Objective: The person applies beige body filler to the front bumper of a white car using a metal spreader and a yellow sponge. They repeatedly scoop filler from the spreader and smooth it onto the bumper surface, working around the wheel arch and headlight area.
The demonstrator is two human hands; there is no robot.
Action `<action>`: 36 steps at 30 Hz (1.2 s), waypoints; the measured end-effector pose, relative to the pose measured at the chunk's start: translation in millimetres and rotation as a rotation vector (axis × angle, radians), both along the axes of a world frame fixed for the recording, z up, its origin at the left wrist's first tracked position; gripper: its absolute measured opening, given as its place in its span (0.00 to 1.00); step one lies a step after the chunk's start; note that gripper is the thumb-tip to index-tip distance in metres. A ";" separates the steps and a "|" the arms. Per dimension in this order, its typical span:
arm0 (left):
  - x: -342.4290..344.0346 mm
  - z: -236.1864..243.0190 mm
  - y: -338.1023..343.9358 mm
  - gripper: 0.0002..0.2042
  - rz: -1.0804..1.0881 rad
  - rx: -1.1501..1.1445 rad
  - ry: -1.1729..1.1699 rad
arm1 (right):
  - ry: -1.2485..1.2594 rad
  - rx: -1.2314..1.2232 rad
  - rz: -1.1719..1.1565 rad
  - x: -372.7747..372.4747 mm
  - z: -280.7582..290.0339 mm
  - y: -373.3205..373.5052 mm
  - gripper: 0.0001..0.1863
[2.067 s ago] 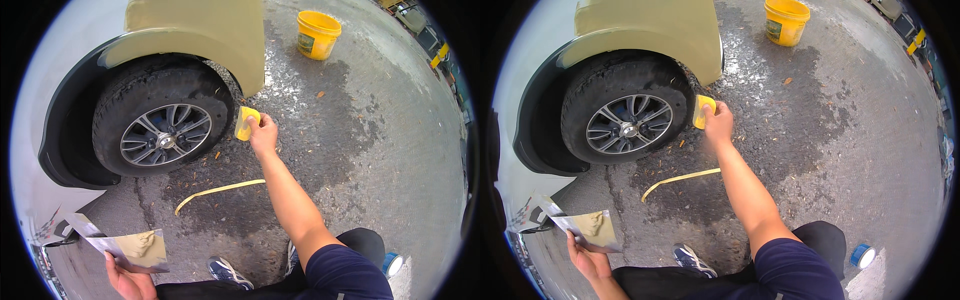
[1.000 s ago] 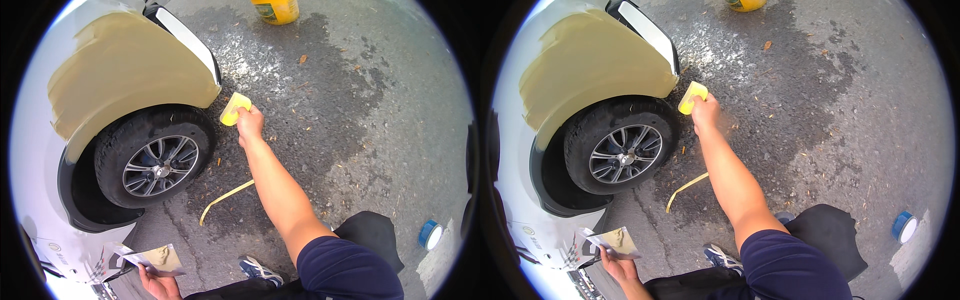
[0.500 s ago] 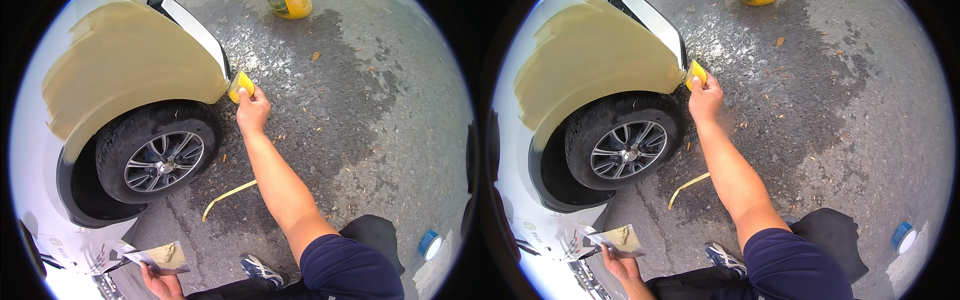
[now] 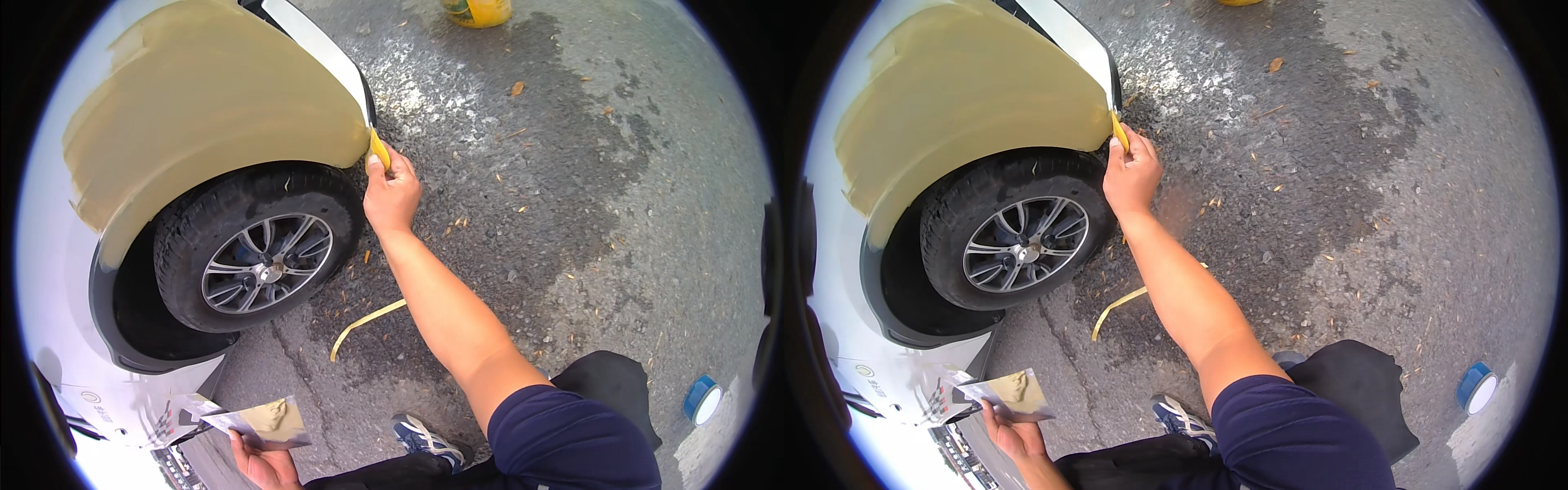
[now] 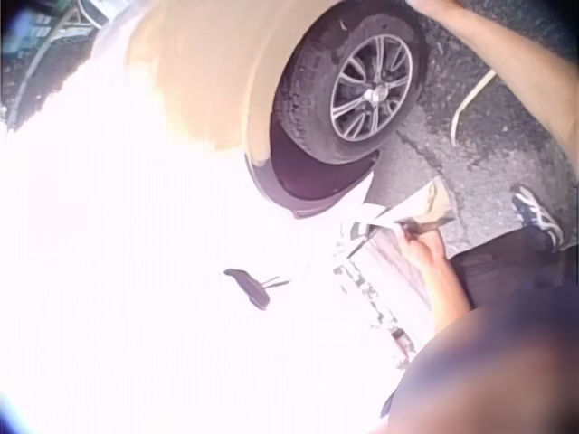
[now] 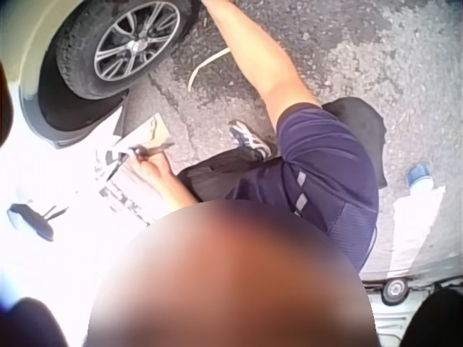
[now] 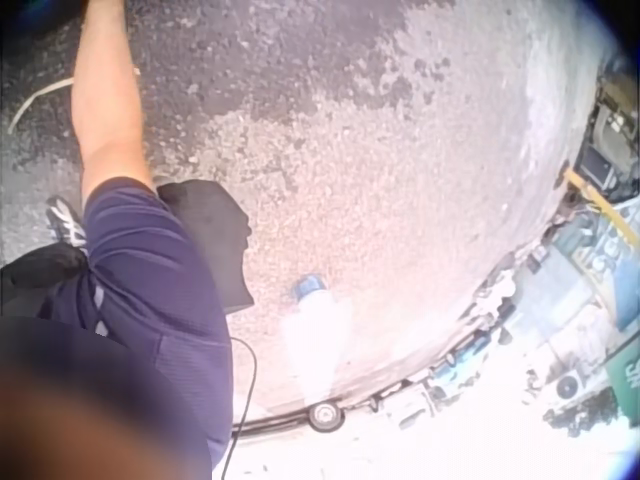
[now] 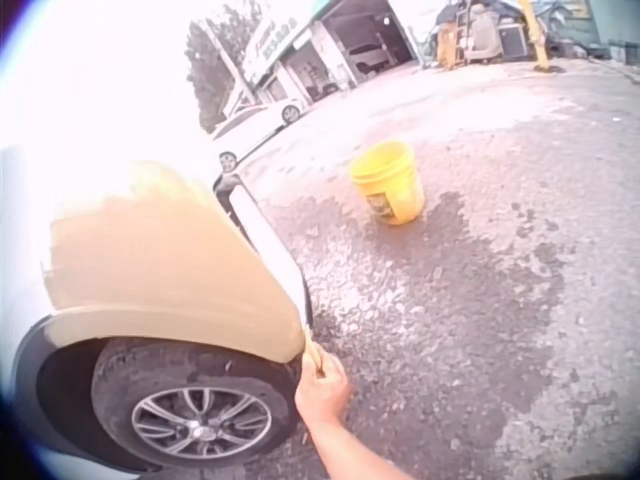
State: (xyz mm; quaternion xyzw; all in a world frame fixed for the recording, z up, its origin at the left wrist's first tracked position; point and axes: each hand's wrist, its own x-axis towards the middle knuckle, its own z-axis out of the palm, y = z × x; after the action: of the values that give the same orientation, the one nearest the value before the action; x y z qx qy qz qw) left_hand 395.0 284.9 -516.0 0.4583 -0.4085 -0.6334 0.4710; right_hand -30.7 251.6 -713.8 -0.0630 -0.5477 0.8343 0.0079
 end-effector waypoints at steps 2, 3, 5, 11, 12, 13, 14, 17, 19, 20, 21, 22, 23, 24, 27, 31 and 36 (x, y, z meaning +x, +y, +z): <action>-4.2 -0.3 -0.1 0.22 -0.031 0.001 0.006 | -0.019 0.006 0.035 5.7 -3.1 1.1 0.14; -5.9 -0.5 -0.2 0.22 -0.039 0.003 0.013 | -0.019 0.023 0.051 8.6 -5.0 1.8 0.14; -8.2 -2.3 -0.2 0.22 -0.045 0.008 0.016 | -0.038 0.052 0.096 11.2 -9.9 4.4 0.14; -11.9 -3.5 -1.6 0.22 -0.036 0.012 0.012 | -0.137 0.075 0.052 -19.2 -19.4 12.9 0.15; -13.9 -2.3 -0.7 0.22 -0.022 0.010 0.009 | -0.105 0.063 0.008 -25.9 -18.8 11.8 0.15; -17.4 -1.7 0.4 0.22 -0.009 0.009 0.006 | -0.086 0.105 0.005 -28.9 -18.8 12.1 0.16; -22.0 -2.1 1.0 0.21 -0.033 -0.013 0.000 | -0.028 0.117 -0.012 -31.3 -19.4 12.1 0.16; -32.9 -2.7 8.9 0.17 0.074 -0.052 -0.002 | -0.127 0.099 0.041 -21.9 -19.2 9.3 0.16; -37.8 -3.2 10.9 0.12 0.024 -0.283 -0.095 | -0.132 -0.021 0.184 3.7 -19.0 16.6 0.14; -40.1 -2.0 9.1 0.10 0.026 -0.334 -0.100 | -0.142 -0.079 0.262 19.8 -14.4 17.4 0.13; -43.1 -1.4 8.6 0.08 0.076 -0.374 -0.075 | -0.134 -0.084 0.395 38.2 -7.7 20.6 0.13; -45.6 -0.9 6.3 0.06 0.067 -0.439 -0.076 | -0.127 -0.081 0.546 57.0 1.4 22.8 0.12; -46.6 1.7 5.9 0.05 0.106 -0.478 -0.105 | -0.073 -0.009 0.700 75.2 12.1 27.5 0.11; -47.4 4.3 4.1 0.05 0.125 -0.516 -0.117 | -0.015 -0.012 0.858 91.7 24.7 31.2 0.12; -48.1 7.6 -0.8 0.05 0.212 -0.652 -0.190 | 0.320 -0.150 1.123 130.6 66.3 44.8 0.11; -40.7 10.4 -3.3 0.06 0.236 -0.715 -0.200 | 0.647 -0.052 1.113 153.1 107.8 55.1 0.12; -31.8 4.5 -3.1 0.06 0.180 -0.799 -0.288 | 0.761 0.072 1.067 165.3 124.7 56.4 0.12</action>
State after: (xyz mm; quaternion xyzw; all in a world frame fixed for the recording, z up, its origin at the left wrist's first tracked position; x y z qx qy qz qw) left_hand 363.2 281.8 -511.6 0.3575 -0.6416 -0.3112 0.6030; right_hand 134.6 307.9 -589.1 0.5170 -0.4904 0.6688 -0.2118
